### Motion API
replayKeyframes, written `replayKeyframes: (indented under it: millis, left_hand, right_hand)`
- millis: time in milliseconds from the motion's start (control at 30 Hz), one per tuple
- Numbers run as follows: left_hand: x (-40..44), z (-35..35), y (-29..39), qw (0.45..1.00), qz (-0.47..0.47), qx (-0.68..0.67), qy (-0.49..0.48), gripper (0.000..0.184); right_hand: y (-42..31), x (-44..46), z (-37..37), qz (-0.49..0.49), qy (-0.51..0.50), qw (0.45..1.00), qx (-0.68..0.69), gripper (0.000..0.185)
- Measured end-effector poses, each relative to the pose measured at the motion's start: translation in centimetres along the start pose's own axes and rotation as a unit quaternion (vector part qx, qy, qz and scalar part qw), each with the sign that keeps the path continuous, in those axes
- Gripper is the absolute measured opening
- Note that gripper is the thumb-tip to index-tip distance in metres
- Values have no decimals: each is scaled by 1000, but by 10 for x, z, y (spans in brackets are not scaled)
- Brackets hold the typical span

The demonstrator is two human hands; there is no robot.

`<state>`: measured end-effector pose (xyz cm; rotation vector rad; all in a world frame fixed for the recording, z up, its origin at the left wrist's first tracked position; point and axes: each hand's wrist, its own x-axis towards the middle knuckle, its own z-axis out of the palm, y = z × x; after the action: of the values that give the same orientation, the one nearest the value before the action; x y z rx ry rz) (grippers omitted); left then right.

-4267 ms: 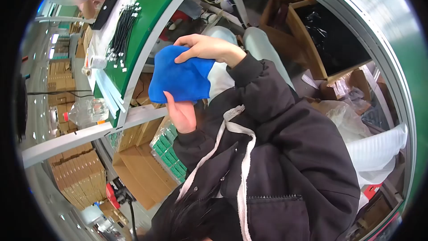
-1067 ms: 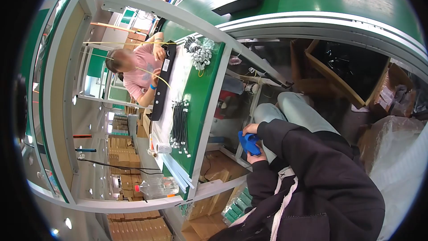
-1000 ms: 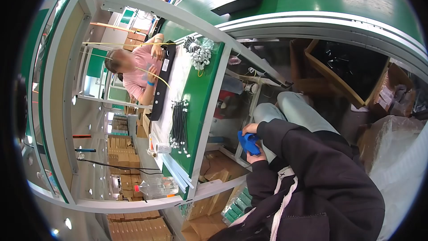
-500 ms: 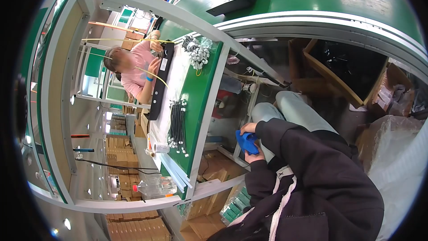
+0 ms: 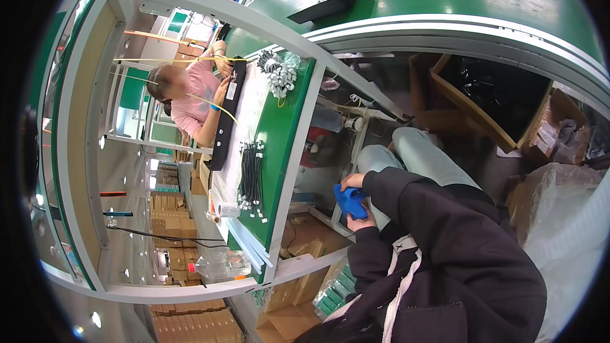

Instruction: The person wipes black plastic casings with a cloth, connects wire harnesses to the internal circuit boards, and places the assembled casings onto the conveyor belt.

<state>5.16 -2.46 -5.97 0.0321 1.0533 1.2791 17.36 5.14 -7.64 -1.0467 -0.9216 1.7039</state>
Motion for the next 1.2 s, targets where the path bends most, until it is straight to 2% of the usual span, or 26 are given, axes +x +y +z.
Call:
replayKeyframes:
  millis: [1200]
  left_hand:
    - [4,-1,0,1000,-11,-10,-2,37]
  right_hand:
    - [-6,-5,-2,4,-7,1000,-27,48]
